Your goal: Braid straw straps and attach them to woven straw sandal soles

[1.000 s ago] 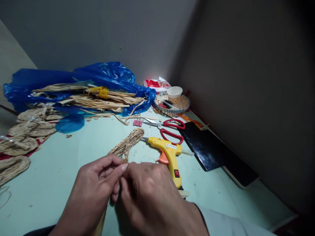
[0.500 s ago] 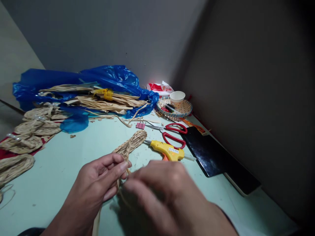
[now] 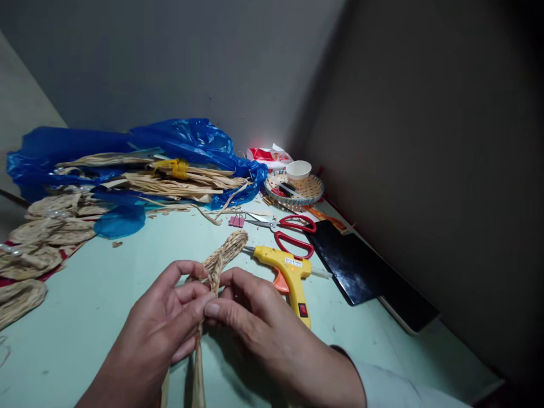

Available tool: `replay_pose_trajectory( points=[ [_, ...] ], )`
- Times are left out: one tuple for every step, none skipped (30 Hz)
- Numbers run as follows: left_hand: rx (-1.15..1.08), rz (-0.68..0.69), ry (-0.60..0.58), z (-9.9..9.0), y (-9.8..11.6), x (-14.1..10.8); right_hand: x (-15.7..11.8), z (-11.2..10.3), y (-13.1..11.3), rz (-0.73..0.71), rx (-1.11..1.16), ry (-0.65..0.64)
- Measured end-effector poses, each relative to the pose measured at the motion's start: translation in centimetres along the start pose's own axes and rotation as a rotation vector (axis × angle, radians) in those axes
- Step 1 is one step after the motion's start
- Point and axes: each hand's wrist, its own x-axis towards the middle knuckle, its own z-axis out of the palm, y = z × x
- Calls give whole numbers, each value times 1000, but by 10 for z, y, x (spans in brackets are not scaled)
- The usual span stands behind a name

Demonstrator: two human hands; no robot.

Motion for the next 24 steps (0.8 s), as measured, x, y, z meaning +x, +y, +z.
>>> replay_pose_trajectory(
  points=[
    [3,2,-4,1,0,1,1,-1,1,-7,52,3],
    [8,-1,-5,1,0,1,3,-1,1,-19,103,7],
    [14,-8,-6,2,0,2,4,-2,1,-33,145,12],
    [20,-15,-7,2,-1,3,4,-2,1,-47,170,23],
    [25,-21,-7,2,-1,3,5,-2,1,-61,175,34],
    [28,-25,-7,2,-2,3,5,-2,0,-71,159,49],
    [28,-27,-9,2,-2,3,5,-2,0,-78,132,65],
    [25,-25,-11,2,-2,2,4,-2,0,-78,105,82],
    [24,-22,-13,2,-2,2,3,-2,0,-73,78,94],
    [29,-22,-12,2,-2,1,3,-3,-1,-64,50,99],
    [43,-20,-5,1,-2,1,2,-4,-1,-56,21,98],
    [66,-13,8,1,-1,0,2,-5,-1,-49,-13,97],
    [102,3,25,0,-1,0,1,-6,-2,-43,-50,94],
    [152,29,46,-1,-2,-1,1,-7,-2,-39,-91,90],
    [213,67,70,-2,-3,-1,0,-8,-3,-33,-133,86],
    [279,120,85,-3,-4,-1,0,-8,-4,-22,-171,80],
    [350,178,99,-5,-7,-1,-1,-8,-4,-9,-202,76],
    [424,234,115,-7,-9,-1,-1,-8,-4,2,-222,67],
    [495,282,135,-9,-11,-1,-1,-8,-4,8,-227,54],
    [561,323,153,-10,-13,-1,-1,-8,-4,12,-219,42],
    [620,356,170,-11,-15,-1,0,-8,-3,10,-199,33],
    [672,386,185,-12,-17,-1,1,-8,-2,5,-171,29],
    [721,423,190,-13,-18,-1,1,-8,0,-1,-139,32],
    [768,477,185,-14,-19,-1,2,-8,1,-8,-110,40]
  ],
)
